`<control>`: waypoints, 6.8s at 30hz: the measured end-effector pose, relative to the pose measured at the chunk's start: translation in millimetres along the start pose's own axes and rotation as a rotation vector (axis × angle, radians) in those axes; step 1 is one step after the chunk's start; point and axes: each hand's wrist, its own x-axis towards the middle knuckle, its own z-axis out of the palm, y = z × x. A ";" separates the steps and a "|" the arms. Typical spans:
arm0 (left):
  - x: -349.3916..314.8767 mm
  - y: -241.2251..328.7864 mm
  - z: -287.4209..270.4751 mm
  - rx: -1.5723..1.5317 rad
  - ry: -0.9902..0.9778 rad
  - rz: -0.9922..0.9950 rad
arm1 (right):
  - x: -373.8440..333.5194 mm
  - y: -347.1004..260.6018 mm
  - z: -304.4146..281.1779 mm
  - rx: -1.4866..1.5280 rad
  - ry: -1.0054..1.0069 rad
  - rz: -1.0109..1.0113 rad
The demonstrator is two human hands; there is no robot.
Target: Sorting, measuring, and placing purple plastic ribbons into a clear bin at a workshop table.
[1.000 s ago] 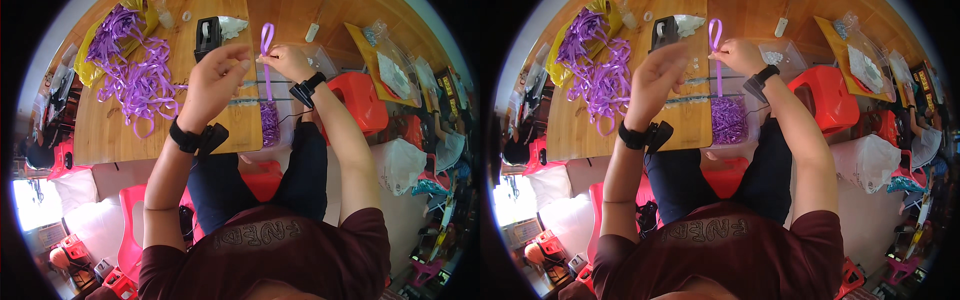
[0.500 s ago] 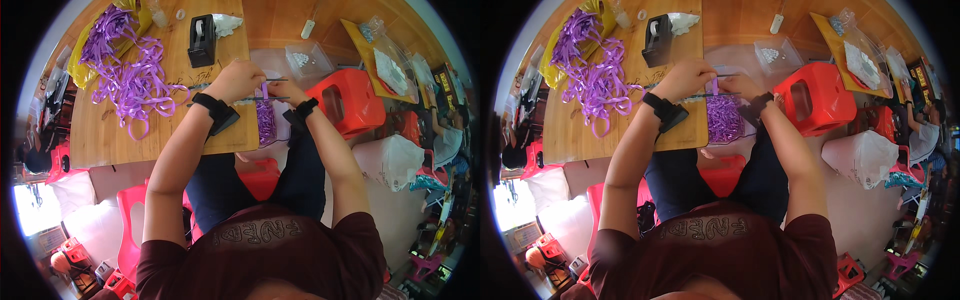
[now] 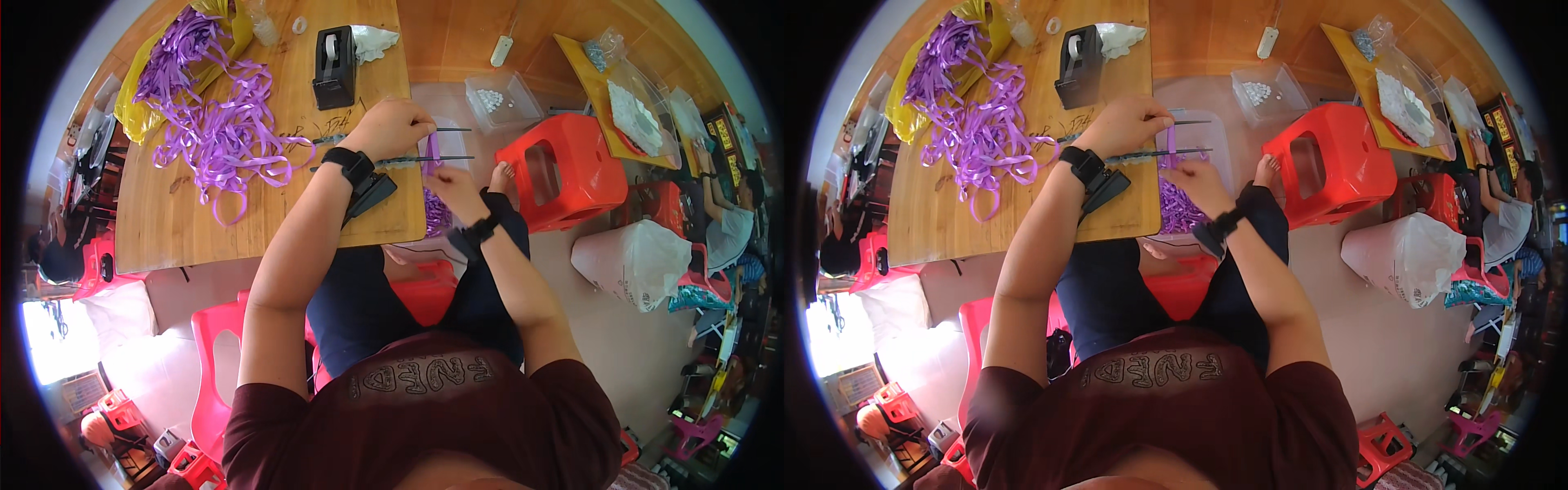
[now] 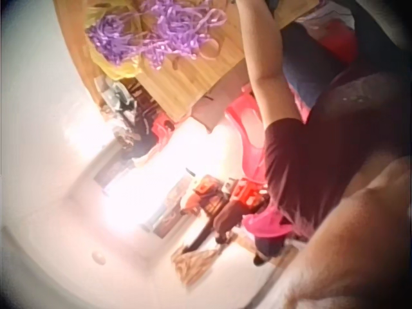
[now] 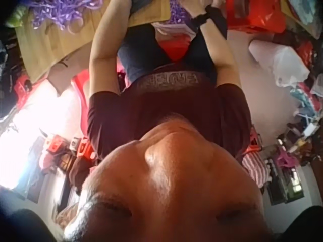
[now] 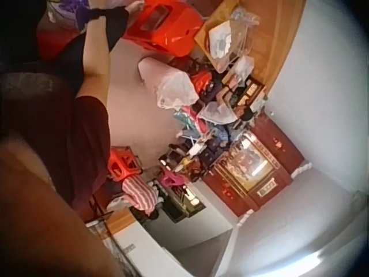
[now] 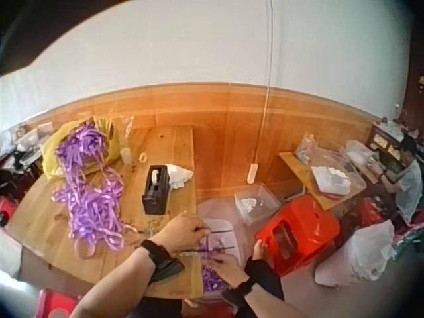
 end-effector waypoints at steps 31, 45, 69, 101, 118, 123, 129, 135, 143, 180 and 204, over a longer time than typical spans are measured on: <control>-4.5 -0.2 -1.6 0.021 0.010 0.008 | -140.1 -88.3 3.4 0.477 -0.195 0.194; -5.1 6.1 -15.8 -0.144 0.378 -0.132 | 50.8 -154.9 -39.7 0.065 -0.015 -0.019; -6.0 -5.7 3.9 0.087 0.073 0.133 | 48.0 -65.4 -52.6 0.416 -0.169 0.331; -39.6 39.9 -9.3 -0.554 -0.311 -0.550 | -30.5 -103.4 -8.3 0.288 -0.057 0.097; -36.0 6.7 11.7 -0.798 -0.503 -0.445 | 184.1 -206.0 79.8 -0.010 -0.157 0.298; -34.6 1.8 18.9 -0.823 -0.484 -0.458 | 174.7 -211.3 84.2 0.103 -0.172 0.231; -46.7 26.2 -5.6 -0.847 -0.442 -0.508 | 140.9 -214.9 83.6 0.219 -0.213 0.225; -51.4 18.6 1.5 -0.849 -0.431 -0.393 | 121.4 -193.5 91.4 0.232 -0.332 0.488; -48.1 17.3 0.4 -0.784 -0.475 -0.440 | 125.7 -195.8 68.8 0.021 -0.428 0.433; -46.5 25.5 -3.7 -0.826 -0.439 -0.479 | 74.8 -204.5 -35.6 -1.390 -0.495 0.143; -44.8 30.1 -6.1 -0.790 -0.475 -0.522 | 54.6 -146.7 -107.8 -0.360 -0.504 0.151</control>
